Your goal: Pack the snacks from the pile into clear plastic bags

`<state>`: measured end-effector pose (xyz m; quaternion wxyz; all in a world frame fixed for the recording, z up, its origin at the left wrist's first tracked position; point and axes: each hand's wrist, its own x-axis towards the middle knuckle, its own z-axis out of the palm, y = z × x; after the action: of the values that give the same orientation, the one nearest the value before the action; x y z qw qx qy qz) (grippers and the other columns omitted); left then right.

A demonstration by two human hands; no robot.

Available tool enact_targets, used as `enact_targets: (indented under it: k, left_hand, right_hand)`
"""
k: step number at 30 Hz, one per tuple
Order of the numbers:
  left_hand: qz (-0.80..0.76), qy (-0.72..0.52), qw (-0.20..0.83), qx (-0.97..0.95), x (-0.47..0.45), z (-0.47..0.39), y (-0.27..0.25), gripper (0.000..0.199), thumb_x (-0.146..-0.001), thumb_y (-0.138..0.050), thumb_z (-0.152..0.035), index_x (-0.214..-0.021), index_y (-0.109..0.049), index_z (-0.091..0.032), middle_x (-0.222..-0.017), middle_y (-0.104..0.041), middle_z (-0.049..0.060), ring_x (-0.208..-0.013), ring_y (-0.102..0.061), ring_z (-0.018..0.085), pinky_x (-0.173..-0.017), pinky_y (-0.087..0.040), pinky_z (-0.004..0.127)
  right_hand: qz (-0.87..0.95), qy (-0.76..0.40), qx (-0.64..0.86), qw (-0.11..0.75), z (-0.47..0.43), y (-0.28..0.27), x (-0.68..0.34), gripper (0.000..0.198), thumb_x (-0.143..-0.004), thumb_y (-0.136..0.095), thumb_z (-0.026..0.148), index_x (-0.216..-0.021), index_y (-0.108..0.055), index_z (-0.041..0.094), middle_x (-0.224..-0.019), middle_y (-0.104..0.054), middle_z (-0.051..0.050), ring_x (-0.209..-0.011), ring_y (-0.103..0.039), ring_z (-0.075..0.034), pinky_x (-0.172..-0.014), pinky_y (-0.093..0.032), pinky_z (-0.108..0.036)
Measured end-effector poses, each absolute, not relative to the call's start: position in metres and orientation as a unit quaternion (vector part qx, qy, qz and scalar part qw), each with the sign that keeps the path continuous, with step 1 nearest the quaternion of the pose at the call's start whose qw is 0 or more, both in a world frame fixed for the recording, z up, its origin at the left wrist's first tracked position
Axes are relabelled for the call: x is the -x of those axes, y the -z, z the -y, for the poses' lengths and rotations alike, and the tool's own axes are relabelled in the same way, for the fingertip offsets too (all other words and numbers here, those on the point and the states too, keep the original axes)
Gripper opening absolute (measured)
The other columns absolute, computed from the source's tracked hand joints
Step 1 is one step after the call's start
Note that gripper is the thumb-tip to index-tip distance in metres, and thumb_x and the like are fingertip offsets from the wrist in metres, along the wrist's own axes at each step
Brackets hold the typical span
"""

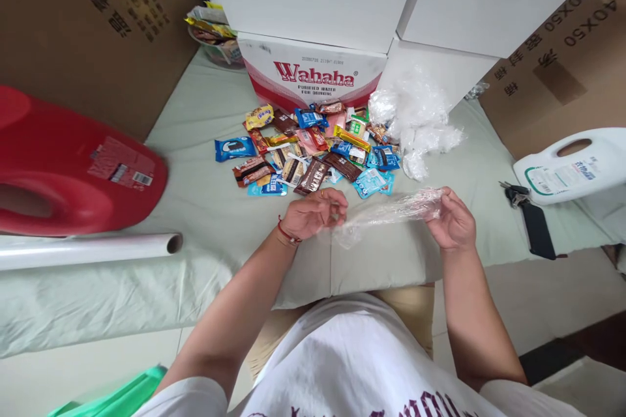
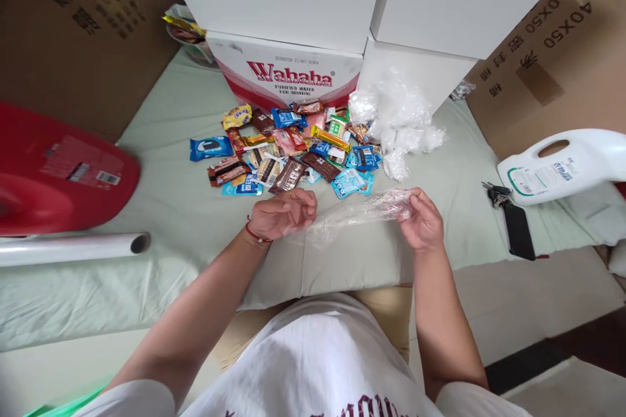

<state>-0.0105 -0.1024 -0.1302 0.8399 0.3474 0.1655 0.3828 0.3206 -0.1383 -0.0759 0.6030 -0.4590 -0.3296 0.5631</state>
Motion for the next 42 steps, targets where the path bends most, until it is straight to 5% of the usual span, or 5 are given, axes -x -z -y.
enact_targets:
  k: [7, 15, 29, 33, 42]
  left_hand:
    - [-0.149, -0.358, 0.856, -0.341, 0.035, 0.095, 0.14, 0.046, -0.055, -0.09, -0.051, -0.084, -0.075, -0.019, -0.105, -0.074, 0.017, -0.048, -0.059, 0.014, -0.036, -0.021, 0.021]
    - [-0.28, -0.364, 0.798, -0.391, -0.02, 0.107, 0.124, 0.051, -0.07, -0.09, -0.052, -0.102, -0.075, -0.015, -0.098, -0.071, 0.008, -0.059, -0.047, 0.005, -0.048, -0.027, 0.019]
    - [-0.314, -0.366, 0.815, -0.322, -0.027, 0.11, 0.135, 0.044, -0.059, -0.084, -0.024, -0.096, -0.062, -0.016, -0.08, -0.068, -0.001, -0.044, -0.048, 0.004, -0.04, -0.023, 0.017]
    - [-0.311, -0.327, 0.849, -0.274, -0.026, 0.11, 0.136, 0.039, -0.061, -0.074, -0.02, -0.094, -0.055, -0.019, -0.08, -0.072, 0.003, -0.046, -0.063, 0.014, -0.034, -0.025, 0.018]
    - [-0.265, -0.271, 0.908, -0.177, -0.01, 0.096, 0.137, 0.041, -0.069, -0.08, -0.015, -0.107, -0.064, -0.016, -0.107, -0.077, 0.018, -0.047, -0.06, 0.008, -0.034, -0.021, 0.013]
  right_hand:
    - [0.329, -0.622, 0.429, 0.566, 0.092, 0.057, -0.292, 0.027, -0.065, -0.08, 0.038, -0.079, -0.062, 0.024, -0.084, -0.07, -0.001, -0.046, -0.04, -0.009, -0.039, -0.034, -0.023]
    - [0.417, -0.649, 0.466, 0.434, 0.06, 0.081, -0.224, 0.036, -0.063, -0.088, 0.045, -0.077, -0.063, 0.022, -0.075, -0.068, 0.0, -0.056, -0.054, -0.014, -0.051, -0.043, -0.027]
    - [0.487, -0.572, 0.47, 0.463, 0.048, 0.108, -0.19, 0.033, -0.072, -0.082, 0.051, -0.078, -0.065, 0.023, -0.076, -0.066, 0.001, -0.062, -0.049, -0.013, -0.059, -0.037, -0.027]
    - [0.445, -0.597, 0.468, 0.476, 0.047, 0.112, -0.192, 0.038, -0.068, -0.086, 0.052, -0.078, -0.064, 0.022, -0.079, -0.068, 0.001, -0.062, -0.051, -0.012, -0.057, -0.039, -0.026]
    - [0.367, -0.615, 0.467, 0.52, 0.046, 0.113, -0.203, 0.04, -0.06, -0.091, 0.047, -0.076, -0.064, 0.023, -0.074, -0.067, 0.002, -0.061, -0.054, -0.014, -0.062, -0.049, -0.029]
